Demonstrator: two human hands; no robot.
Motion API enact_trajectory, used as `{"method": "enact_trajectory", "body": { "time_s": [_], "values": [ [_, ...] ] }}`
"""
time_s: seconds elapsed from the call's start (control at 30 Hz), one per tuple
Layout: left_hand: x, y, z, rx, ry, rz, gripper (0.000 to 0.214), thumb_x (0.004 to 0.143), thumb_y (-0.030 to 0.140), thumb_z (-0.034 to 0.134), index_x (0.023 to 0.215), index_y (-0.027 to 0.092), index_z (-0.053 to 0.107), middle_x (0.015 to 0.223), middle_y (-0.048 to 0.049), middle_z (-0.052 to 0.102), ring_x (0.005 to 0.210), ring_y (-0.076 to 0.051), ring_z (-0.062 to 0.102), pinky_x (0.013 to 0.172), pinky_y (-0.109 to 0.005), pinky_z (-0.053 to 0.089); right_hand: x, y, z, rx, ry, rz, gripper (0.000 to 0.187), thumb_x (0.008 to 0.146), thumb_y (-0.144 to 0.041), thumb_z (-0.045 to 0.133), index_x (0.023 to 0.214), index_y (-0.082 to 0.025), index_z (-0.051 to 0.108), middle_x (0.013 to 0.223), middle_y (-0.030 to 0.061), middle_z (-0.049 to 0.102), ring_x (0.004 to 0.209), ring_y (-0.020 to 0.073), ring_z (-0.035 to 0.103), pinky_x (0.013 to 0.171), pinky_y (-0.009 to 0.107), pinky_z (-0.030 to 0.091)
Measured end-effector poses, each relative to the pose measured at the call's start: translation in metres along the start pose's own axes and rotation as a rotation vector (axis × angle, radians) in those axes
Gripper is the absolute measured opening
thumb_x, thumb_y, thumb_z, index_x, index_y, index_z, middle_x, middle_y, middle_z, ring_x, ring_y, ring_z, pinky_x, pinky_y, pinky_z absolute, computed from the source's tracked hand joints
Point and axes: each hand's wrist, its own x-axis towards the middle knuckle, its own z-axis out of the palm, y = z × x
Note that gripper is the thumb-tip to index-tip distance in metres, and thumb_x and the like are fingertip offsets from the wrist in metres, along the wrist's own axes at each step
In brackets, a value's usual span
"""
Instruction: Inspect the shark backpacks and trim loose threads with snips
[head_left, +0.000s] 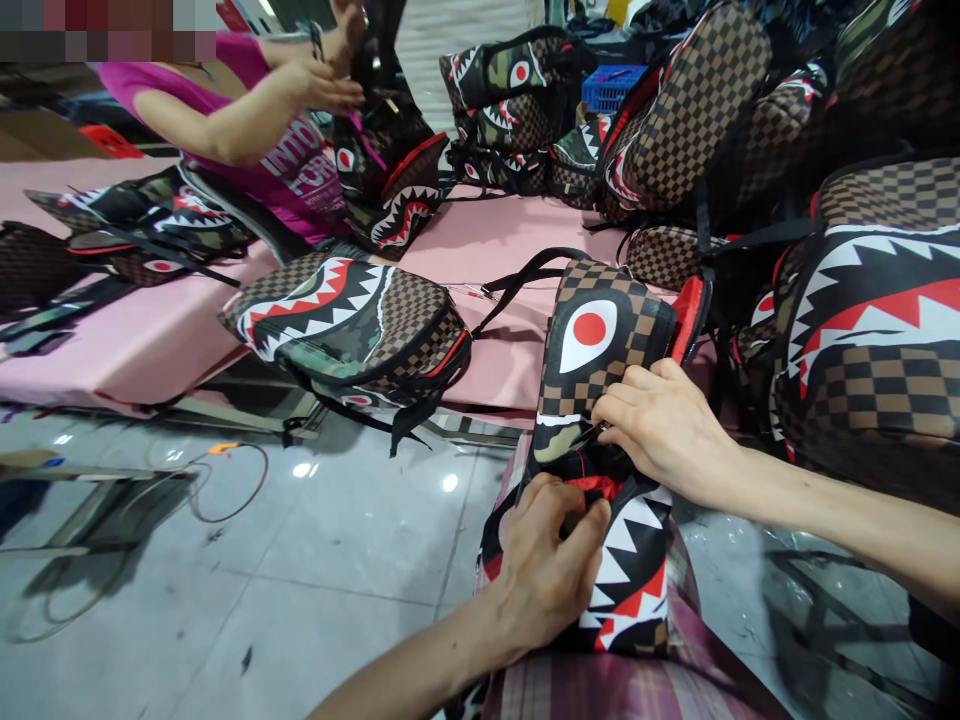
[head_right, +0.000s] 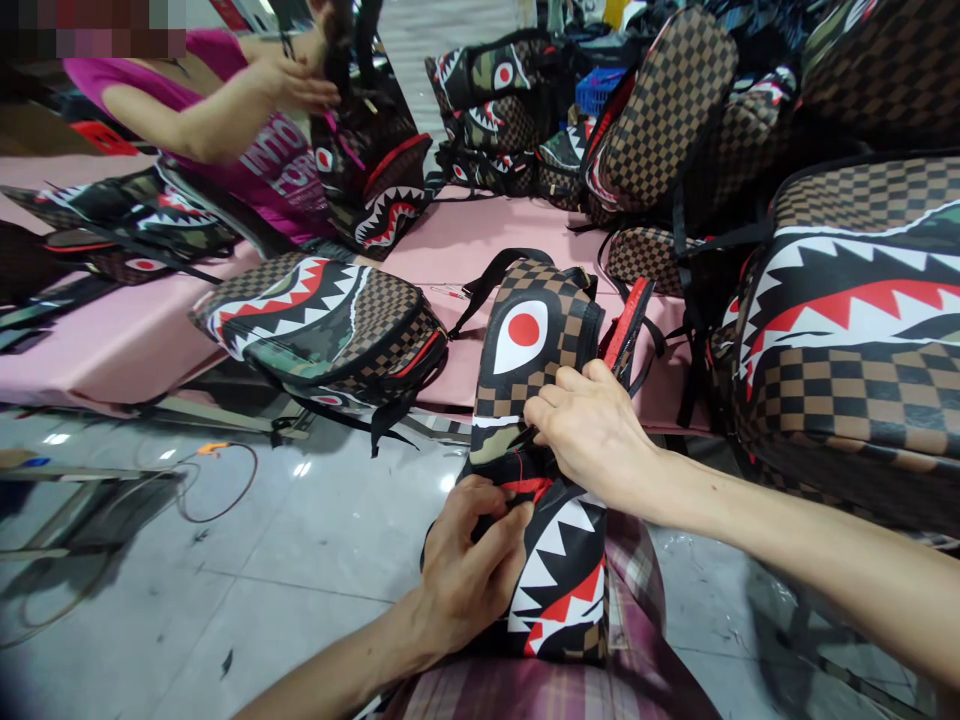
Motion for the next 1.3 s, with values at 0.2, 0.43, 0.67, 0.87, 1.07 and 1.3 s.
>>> {"method": "enact_trajectory", "body": {
  "time_s": [0.2,0.43,0.67,0.87,1.07,1.3],
  "values": [
    [0.0015,-0.0005,-0.0001,-0.017,0.005,0.006,0.022,0.076,0.003,0.049,0.092,0.013,0.061,0.079,-0.0065,0.049,0.074,-0.015,0.049,0.064,-0.029,0.047,-0.0008,0.0018,0.0004,0.014,0.005,0.009,0.007,0.082,-0.016,0.056,0.077,-0.016,0.061,0.072,0.0012,0.062,0.072,0.0164,0.045,0.066,0.032,0.021],
    [0.0003,-0.0018,0.0015,-0.054,0.005,0.006,0.023,0.076,0.002,0.05,0.094,0.012,0.059,0.083,-0.0071,0.048,0.076,-0.016,0.046,0.066,-0.03,0.046,-0.0005,0.0011,-0.0009,0.013,0.008,0.012,0.008,0.083,-0.016,0.057,0.076,-0.016,0.061,0.072,0.0009,0.062,0.072,0.0165,0.046,0.067,0.032,0.022],
    [-0.0004,-0.0018,0.0012,-0.043,0.003,0.003,0.021,0.077,0.004,0.05,0.094,0.012,0.059,0.083,-0.0075,0.048,0.075,-0.016,0.046,0.065,-0.031,0.045,-0.0003,0.0021,0.0016,0.037,0.036,-0.003,0.003,0.081,-0.018,0.06,0.078,-0.017,0.062,0.071,0.0011,0.062,0.072,0.0165,0.047,0.067,0.032,0.023],
    [-0.0001,-0.0016,0.0018,-0.041,-0.001,0.001,0.021,0.078,0.005,0.05,0.095,0.013,0.06,0.082,-0.0072,0.048,0.075,-0.016,0.046,0.065,-0.031,0.046,0.0001,0.0024,0.0035,0.058,0.029,0.007,0.003,0.081,-0.018,0.06,0.079,-0.017,0.062,0.073,0.0016,0.062,0.074,0.0167,0.048,0.068,0.032,0.023],
    [0.0011,-0.0009,0.0006,-0.027,-0.003,0.01,0.022,0.076,0.003,0.051,0.094,0.011,0.06,0.082,-0.0076,0.048,0.075,-0.016,0.048,0.065,-0.03,0.046,0.001,0.0076,0.0054,0.185,-0.011,0.034,0.003,0.081,-0.02,0.059,0.081,-0.018,0.061,0.075,0.0018,0.063,0.076,0.0161,0.05,0.07,0.031,0.023],
    [0.0026,0.001,-0.0005,-0.041,-0.013,0.009,0.019,0.079,0.005,0.049,0.093,0.012,0.06,0.082,-0.0071,0.048,0.074,-0.015,0.044,0.064,-0.029,0.045,0.0057,0.0028,-0.0015,0.445,-0.027,0.141,0.009,0.082,-0.025,0.059,0.077,-0.018,0.059,0.071,0.0002,0.06,0.075,0.0153,0.051,0.075,0.033,0.027]
  ]
}}
